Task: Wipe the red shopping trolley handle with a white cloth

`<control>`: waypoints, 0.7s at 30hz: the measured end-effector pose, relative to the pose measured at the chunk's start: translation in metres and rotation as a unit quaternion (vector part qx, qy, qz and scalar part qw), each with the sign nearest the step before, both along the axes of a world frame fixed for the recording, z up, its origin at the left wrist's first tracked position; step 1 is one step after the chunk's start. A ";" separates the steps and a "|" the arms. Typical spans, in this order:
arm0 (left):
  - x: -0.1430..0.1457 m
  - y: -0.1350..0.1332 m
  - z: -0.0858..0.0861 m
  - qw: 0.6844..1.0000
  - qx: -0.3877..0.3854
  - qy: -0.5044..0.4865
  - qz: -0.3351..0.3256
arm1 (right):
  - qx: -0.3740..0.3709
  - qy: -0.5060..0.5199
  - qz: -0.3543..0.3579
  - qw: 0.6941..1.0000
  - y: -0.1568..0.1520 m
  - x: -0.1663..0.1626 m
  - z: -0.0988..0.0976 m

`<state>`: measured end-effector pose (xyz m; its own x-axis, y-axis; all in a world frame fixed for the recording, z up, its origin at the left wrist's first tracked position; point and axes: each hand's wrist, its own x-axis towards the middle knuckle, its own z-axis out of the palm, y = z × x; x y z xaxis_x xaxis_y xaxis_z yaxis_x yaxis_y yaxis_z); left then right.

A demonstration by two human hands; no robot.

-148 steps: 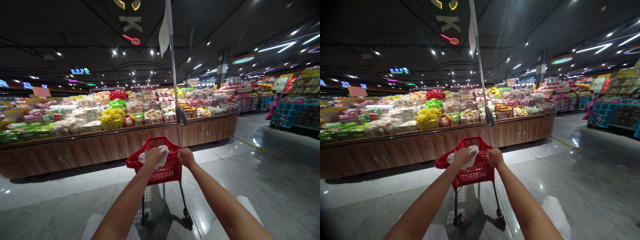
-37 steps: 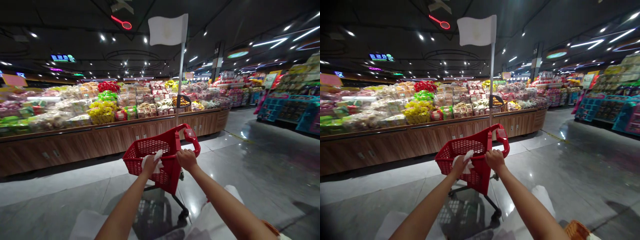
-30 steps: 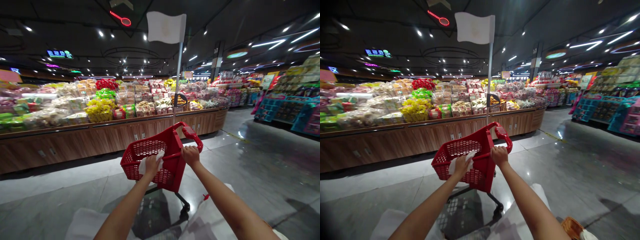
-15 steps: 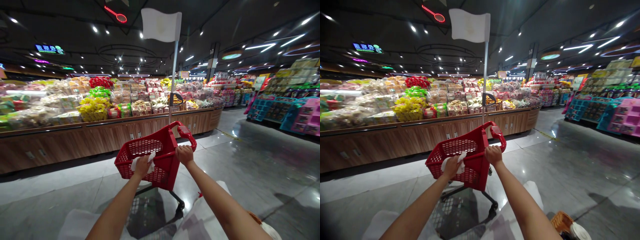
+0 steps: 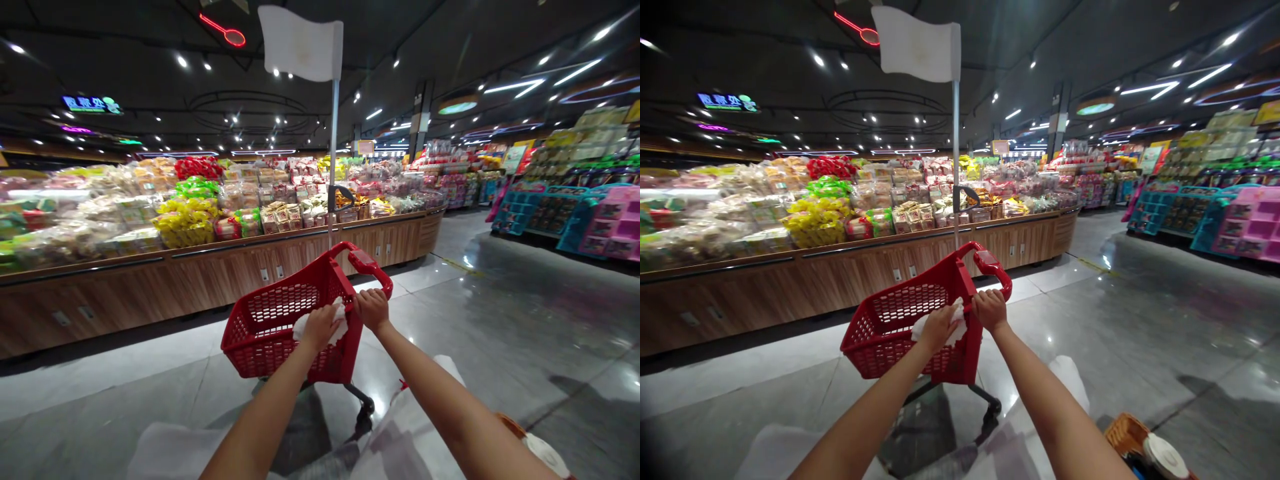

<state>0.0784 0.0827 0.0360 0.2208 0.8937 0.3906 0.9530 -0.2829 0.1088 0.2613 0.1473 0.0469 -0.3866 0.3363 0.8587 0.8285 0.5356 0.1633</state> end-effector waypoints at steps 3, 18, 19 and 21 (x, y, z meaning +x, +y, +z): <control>-0.041 -0.017 -0.008 0.996 -0.043 0.032 0.069 | -0.005 -0.003 0.008 1.000 0.001 0.001 0.000; -0.022 -0.002 0.003 0.997 -0.053 0.040 0.037 | -0.080 -0.032 -0.004 0.996 0.002 -0.009 0.002; -0.045 -0.011 -0.003 0.995 -0.068 0.048 0.058 | -0.079 -0.034 -0.003 0.996 0.004 -0.006 0.002; -0.095 -0.033 -0.014 0.989 -0.095 0.057 0.097 | -0.080 -0.041 -0.001 0.996 0.010 0.001 0.004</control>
<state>-0.0168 0.0496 0.0217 0.0707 0.9783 0.1949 0.9964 -0.0782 0.0313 0.2627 0.1574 0.0513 -0.4519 0.4679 0.7595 0.8172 0.5586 0.1420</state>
